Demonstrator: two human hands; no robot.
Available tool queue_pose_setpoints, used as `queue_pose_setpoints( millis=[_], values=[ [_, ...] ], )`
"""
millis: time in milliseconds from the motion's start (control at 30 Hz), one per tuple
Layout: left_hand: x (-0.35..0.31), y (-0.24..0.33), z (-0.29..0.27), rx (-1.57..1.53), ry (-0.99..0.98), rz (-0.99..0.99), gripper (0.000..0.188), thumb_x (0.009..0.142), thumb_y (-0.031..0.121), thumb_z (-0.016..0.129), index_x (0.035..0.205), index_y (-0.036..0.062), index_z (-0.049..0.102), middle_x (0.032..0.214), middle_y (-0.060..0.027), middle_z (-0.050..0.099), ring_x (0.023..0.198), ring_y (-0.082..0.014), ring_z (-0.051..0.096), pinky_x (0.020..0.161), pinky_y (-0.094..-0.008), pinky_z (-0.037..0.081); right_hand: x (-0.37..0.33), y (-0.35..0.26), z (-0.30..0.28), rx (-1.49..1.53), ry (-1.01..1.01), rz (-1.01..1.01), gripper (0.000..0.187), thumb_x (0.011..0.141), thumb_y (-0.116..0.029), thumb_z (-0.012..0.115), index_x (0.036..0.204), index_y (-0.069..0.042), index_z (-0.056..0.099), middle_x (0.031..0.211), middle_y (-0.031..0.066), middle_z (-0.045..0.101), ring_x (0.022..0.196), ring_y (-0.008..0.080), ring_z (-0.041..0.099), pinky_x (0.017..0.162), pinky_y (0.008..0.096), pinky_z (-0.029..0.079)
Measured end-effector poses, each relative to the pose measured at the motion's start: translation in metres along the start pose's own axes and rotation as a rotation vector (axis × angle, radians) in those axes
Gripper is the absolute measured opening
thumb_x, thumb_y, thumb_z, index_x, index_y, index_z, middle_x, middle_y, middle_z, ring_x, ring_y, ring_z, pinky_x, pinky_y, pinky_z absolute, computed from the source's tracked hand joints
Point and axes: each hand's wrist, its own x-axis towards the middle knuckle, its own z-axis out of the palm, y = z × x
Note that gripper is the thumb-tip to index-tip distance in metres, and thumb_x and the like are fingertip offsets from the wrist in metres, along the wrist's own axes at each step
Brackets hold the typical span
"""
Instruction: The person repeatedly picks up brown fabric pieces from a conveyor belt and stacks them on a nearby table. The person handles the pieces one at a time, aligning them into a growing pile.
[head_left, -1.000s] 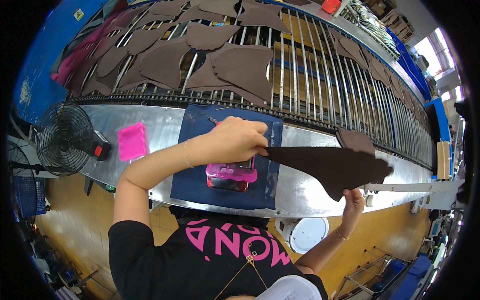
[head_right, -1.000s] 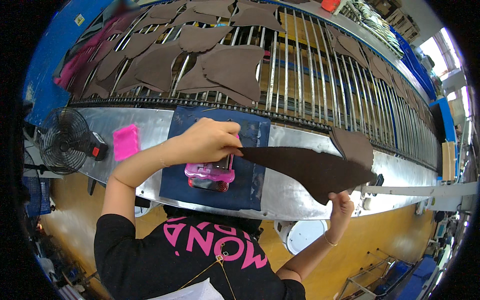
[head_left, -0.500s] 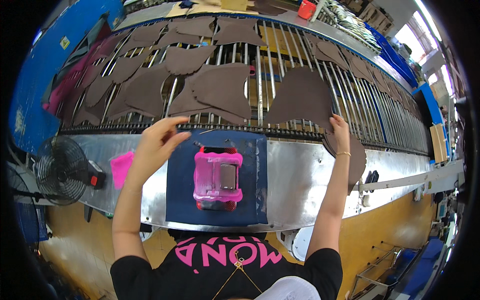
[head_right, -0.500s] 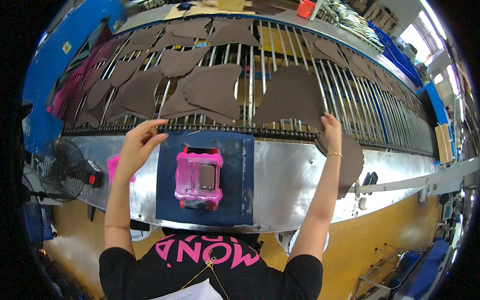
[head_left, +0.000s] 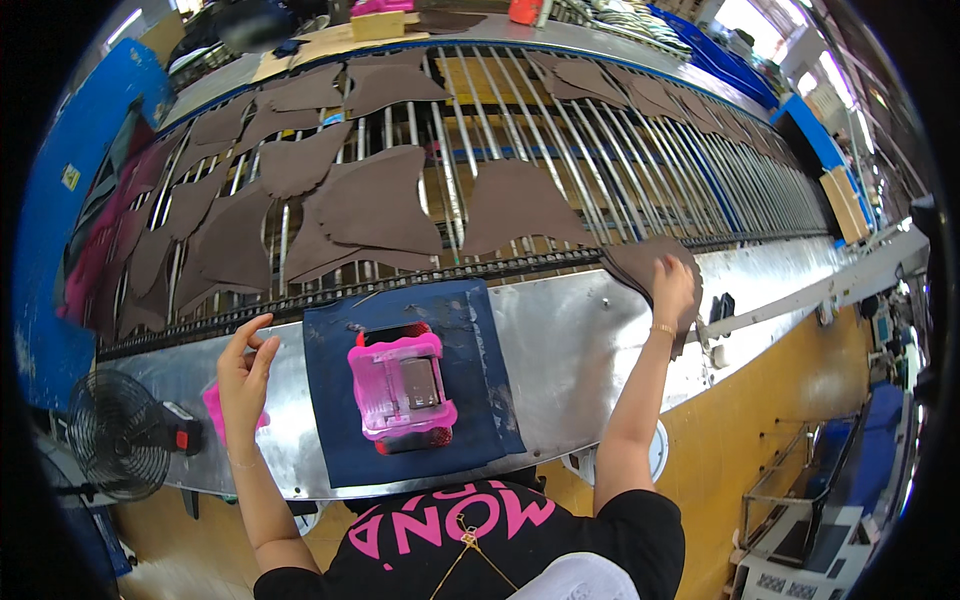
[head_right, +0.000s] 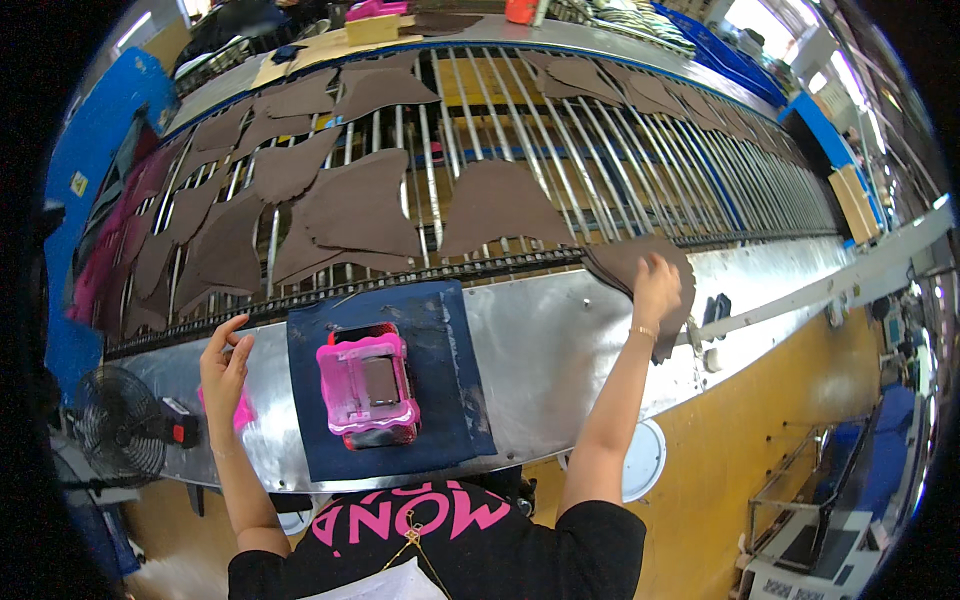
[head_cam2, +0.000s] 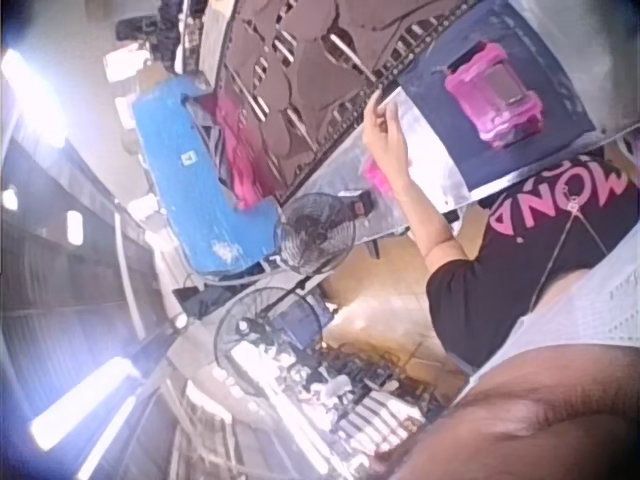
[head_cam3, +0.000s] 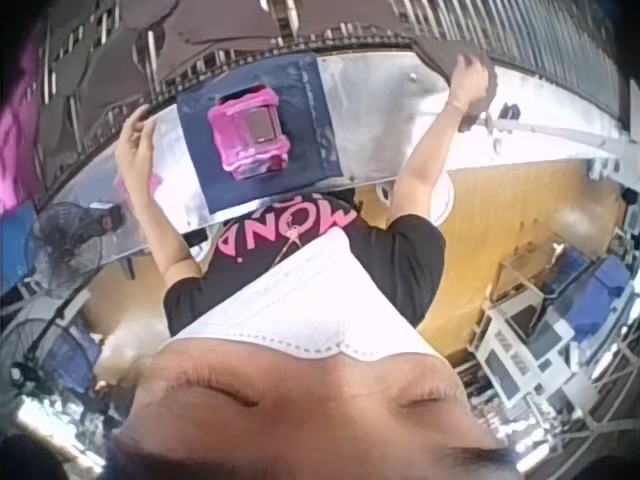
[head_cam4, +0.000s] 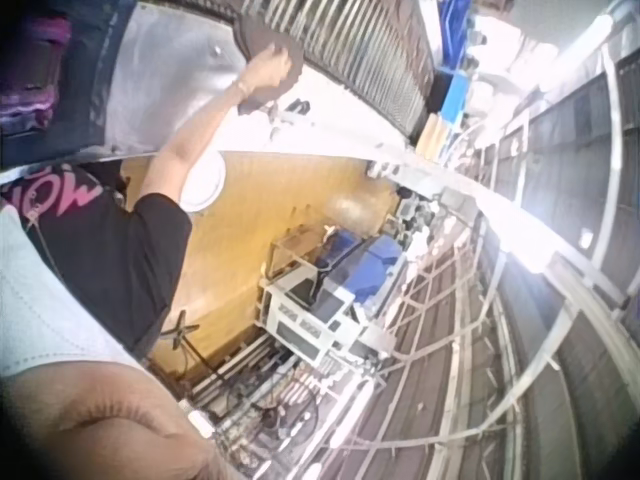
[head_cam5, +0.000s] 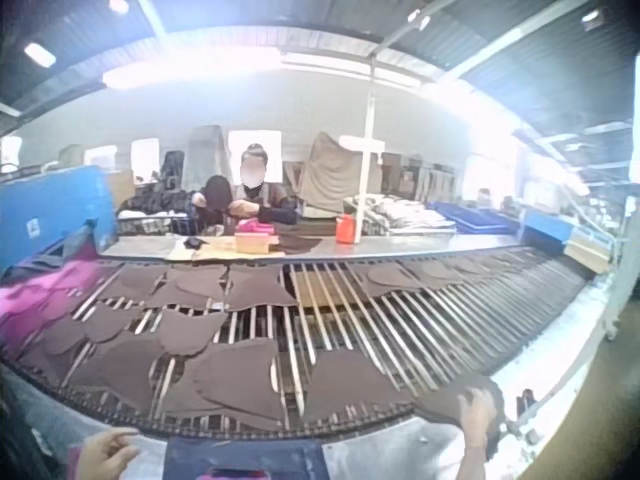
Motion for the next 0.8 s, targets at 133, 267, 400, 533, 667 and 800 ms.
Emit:
queue_pose_setpoints(
  millis=[133, 267, 400, 533, 667, 800],
  values=[
    [0.006, -0.002, 0.016, -0.202, 0.067, 0.063, 0.017, 0.087, 0.006, 0.065, 0.102, 0.0044, 0.058, 0.072, 0.0052, 0.044, 0.051, 0.0005, 0.034, 0.043, -0.0176, 0.024, -0.057, 0.063, -0.047, -0.1, -0.15, 0.509, 0.046, 0.074, -0.039, 0.074, 0.105, -0.005, 0.066, 0.111, 0.0211, 0.056, 0.104, 0.0356, 0.056, 0.087, 0.0455, 0.047],
    [0.014, 0.006, 0.029, -0.254, 0.088, 0.12, 0.017, 0.086, 0.007, 0.067, 0.082, 0.0068, 0.05, 0.069, 0.0039, 0.046, 0.049, -0.0003, 0.036, 0.042, -0.0174, 0.026, -0.078, 0.081, -0.041, -0.092, -0.189, 0.451, 0.05, 0.076, -0.039, 0.073, 0.11, -0.004, 0.065, 0.117, 0.0196, 0.055, 0.109, 0.0363, 0.054, 0.087, 0.0466, 0.047],
    [0.013, -0.001, 0.028, -0.156, 0.004, 0.152, 0.017, 0.086, 0.009, 0.067, 0.08, 0.0058, 0.051, 0.063, 0.0043, 0.044, 0.048, -0.0013, 0.037, 0.042, -0.0178, 0.026, -0.075, 0.07, -0.044, -0.184, -0.187, 0.492, 0.042, 0.079, -0.037, 0.07, 0.105, -0.004, 0.067, 0.116, 0.0176, 0.056, 0.105, 0.035, 0.056, 0.084, 0.048, 0.048],
    [0.005, -0.008, 0.026, -0.151, 0.021, 0.123, 0.015, 0.088, 0.012, 0.065, 0.08, 0.0051, 0.053, 0.063, 0.0045, 0.045, 0.049, -0.0013, 0.037, 0.043, -0.0179, 0.026, -0.072, 0.056, -0.045, -0.249, -0.227, 0.551, 0.037, 0.081, -0.035, 0.068, 0.101, -0.003, 0.068, 0.117, 0.0156, 0.056, 0.103, 0.0344, 0.056, 0.083, 0.0492, 0.048],
    [0.002, -0.018, 0.015, -0.161, 0.037, 0.14, 0.014, 0.091, 0.012, 0.062, 0.083, 0.004, 0.054, 0.068, 0.0038, 0.047, 0.049, -0.0014, 0.037, 0.044, -0.0182, 0.026, -0.065, 0.05, -0.043, -0.328, -0.175, 0.54, 0.034, 0.083, -0.028, 0.066, 0.109, -0.006, 0.061, 0.113, 0.0158, 0.058, 0.101, 0.0343, 0.059, 0.082, 0.0475, 0.048],
    [0.007, -0.021, 0.015, -0.171, 0.014, 0.16, 0.012, 0.092, 0.012, 0.06, 0.086, 0.0029, 0.056, 0.07, 0.0032, 0.049, 0.05, -0.0017, 0.038, 0.044, -0.0181, 0.027, -0.058, 0.073, -0.027, -0.129, -0.176, 0.511, 0.027, 0.087, -0.019, 0.06, 0.11, -0.005, 0.057, 0.095, 0.0184, 0.064, 0.086, 0.0355, 0.064, 0.073, 0.0444, 0.051]
  ],
)
